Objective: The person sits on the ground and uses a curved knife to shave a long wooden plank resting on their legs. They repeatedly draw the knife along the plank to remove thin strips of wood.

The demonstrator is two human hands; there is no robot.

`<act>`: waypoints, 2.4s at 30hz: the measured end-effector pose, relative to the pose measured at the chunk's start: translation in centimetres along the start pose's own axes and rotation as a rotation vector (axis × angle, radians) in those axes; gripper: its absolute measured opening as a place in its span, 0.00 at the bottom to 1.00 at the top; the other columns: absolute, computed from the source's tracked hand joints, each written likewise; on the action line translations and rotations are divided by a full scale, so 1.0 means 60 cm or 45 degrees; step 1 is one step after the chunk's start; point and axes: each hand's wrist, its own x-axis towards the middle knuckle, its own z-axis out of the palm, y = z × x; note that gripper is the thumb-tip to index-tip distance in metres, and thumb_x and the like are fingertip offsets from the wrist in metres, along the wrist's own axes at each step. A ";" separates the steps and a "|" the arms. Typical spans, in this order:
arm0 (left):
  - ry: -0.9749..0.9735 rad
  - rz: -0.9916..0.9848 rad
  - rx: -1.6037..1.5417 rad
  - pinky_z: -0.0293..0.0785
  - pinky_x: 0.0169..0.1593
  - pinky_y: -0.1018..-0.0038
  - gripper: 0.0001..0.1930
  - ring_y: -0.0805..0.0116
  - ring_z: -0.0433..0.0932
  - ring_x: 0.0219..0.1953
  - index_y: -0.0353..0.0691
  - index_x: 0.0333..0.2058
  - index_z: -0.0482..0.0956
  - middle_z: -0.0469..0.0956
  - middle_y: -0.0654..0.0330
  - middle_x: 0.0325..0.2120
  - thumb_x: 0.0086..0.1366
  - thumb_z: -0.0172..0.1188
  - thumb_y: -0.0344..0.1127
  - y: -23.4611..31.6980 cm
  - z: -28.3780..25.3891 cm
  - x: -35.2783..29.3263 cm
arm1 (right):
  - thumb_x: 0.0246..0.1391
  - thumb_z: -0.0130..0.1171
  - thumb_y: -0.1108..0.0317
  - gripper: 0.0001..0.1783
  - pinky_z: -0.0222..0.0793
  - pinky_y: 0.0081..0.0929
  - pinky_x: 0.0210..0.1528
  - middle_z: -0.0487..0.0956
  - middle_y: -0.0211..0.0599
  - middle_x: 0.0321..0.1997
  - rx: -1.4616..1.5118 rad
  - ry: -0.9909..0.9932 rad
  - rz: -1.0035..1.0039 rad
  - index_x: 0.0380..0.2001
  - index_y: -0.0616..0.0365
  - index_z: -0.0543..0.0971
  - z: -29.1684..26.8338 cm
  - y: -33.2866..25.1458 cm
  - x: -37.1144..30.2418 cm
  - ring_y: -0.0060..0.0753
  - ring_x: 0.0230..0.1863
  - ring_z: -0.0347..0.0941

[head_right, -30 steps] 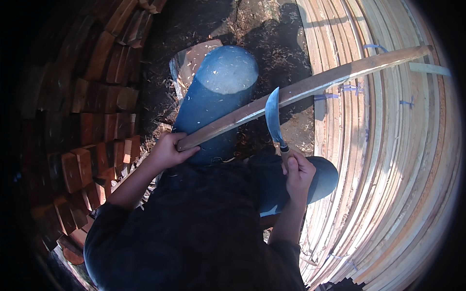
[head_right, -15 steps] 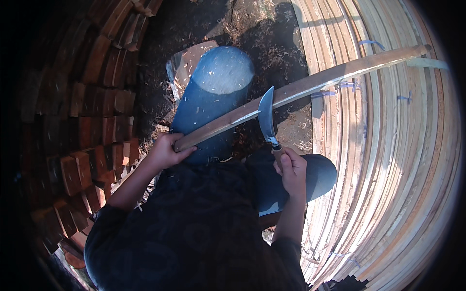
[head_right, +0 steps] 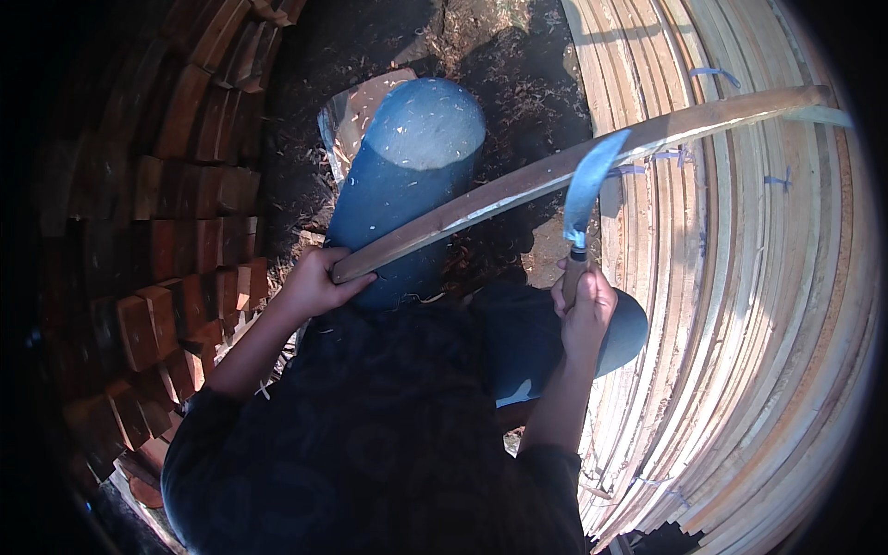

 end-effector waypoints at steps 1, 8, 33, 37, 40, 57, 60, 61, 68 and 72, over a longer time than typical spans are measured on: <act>0.015 0.017 -0.018 0.73 0.28 0.68 0.17 0.56 0.79 0.22 0.34 0.27 0.81 0.76 0.49 0.15 0.50 0.68 0.45 -0.002 0.003 0.000 | 0.63 0.49 0.56 0.21 0.53 0.15 0.19 0.67 0.28 0.16 -0.350 -0.223 0.107 0.38 0.68 0.76 -0.004 -0.003 -0.001 0.15 0.17 0.61; 0.003 0.000 -0.047 0.72 0.28 0.73 0.14 0.66 0.80 0.22 0.33 0.26 0.80 0.78 0.53 0.17 0.51 0.69 0.40 0.002 0.000 0.003 | 0.59 0.56 0.62 0.14 0.53 0.11 0.19 0.69 0.28 0.17 0.058 0.086 0.030 0.38 0.64 0.77 -0.001 0.005 0.007 0.14 0.16 0.61; 0.064 0.068 -0.048 0.74 0.27 0.68 0.18 0.55 0.79 0.20 0.35 0.27 0.81 0.75 0.50 0.15 0.51 0.68 0.47 -0.005 0.009 0.001 | 0.60 0.55 0.58 0.20 0.52 0.12 0.20 0.66 0.23 0.17 0.188 0.158 -0.083 0.45 0.66 0.76 0.008 0.028 -0.005 0.10 0.18 0.59; 0.048 0.026 0.016 0.74 0.28 0.67 0.18 0.55 0.79 0.20 0.34 0.27 0.81 0.75 0.50 0.15 0.50 0.68 0.47 0.004 0.003 -0.002 | 0.58 0.57 0.60 0.20 0.53 0.12 0.20 0.69 0.26 0.18 -0.511 -0.394 0.097 0.44 0.67 0.76 0.012 0.008 -0.010 0.13 0.18 0.60; 0.068 0.042 -0.003 0.74 0.28 0.67 0.18 0.54 0.79 0.20 0.34 0.26 0.81 0.75 0.50 0.15 0.50 0.68 0.47 0.006 0.001 0.000 | 0.57 0.58 0.58 0.21 0.53 0.13 0.20 0.69 0.26 0.19 -0.238 -0.110 0.023 0.44 0.67 0.76 -0.011 -0.005 0.002 0.13 0.18 0.60; 0.072 0.076 0.004 0.71 0.26 0.72 0.15 0.61 0.79 0.20 0.33 0.25 0.80 0.76 0.51 0.16 0.50 0.69 0.41 0.002 0.005 0.001 | 0.56 0.60 0.61 0.19 0.58 0.16 0.22 0.71 0.29 0.18 -0.145 -0.181 0.079 0.43 0.67 0.77 0.006 0.015 -0.010 0.16 0.18 0.63; 0.046 0.031 0.019 0.71 0.26 0.72 0.15 0.61 0.79 0.20 0.33 0.25 0.80 0.76 0.50 0.16 0.50 0.69 0.41 0.007 0.005 -0.004 | 0.55 0.61 0.60 0.21 0.59 0.15 0.23 0.72 0.28 0.19 -0.545 -0.404 -0.069 0.44 0.68 0.76 0.021 0.004 -0.014 0.15 0.20 0.65; 0.034 0.020 0.021 0.72 0.26 0.72 0.15 0.61 0.80 0.21 0.33 0.25 0.80 0.76 0.50 0.16 0.51 0.69 0.41 0.008 0.006 -0.001 | 0.54 0.61 0.60 0.21 0.60 0.14 0.23 0.73 0.28 0.20 -0.683 -0.471 -0.131 0.44 0.68 0.76 0.025 0.003 -0.014 0.15 0.20 0.66; 0.035 -0.009 0.005 0.71 0.26 0.71 0.16 0.60 0.79 0.20 0.33 0.24 0.79 0.75 0.50 0.16 0.51 0.69 0.42 0.013 -0.001 0.003 | 0.56 0.60 0.58 0.22 0.57 0.14 0.21 0.72 0.30 0.19 -0.427 -0.300 0.004 0.44 0.68 0.76 0.024 0.009 -0.022 0.16 0.18 0.64; 0.031 0.007 -0.007 0.73 0.27 0.69 0.18 0.57 0.79 0.20 0.34 0.26 0.80 0.75 0.50 0.15 0.50 0.69 0.45 0.004 0.000 -0.001 | 0.55 0.60 0.63 0.18 0.61 0.15 0.26 0.76 0.35 0.23 -0.171 -0.199 -0.052 0.44 0.66 0.76 0.000 0.011 -0.021 0.18 0.22 0.69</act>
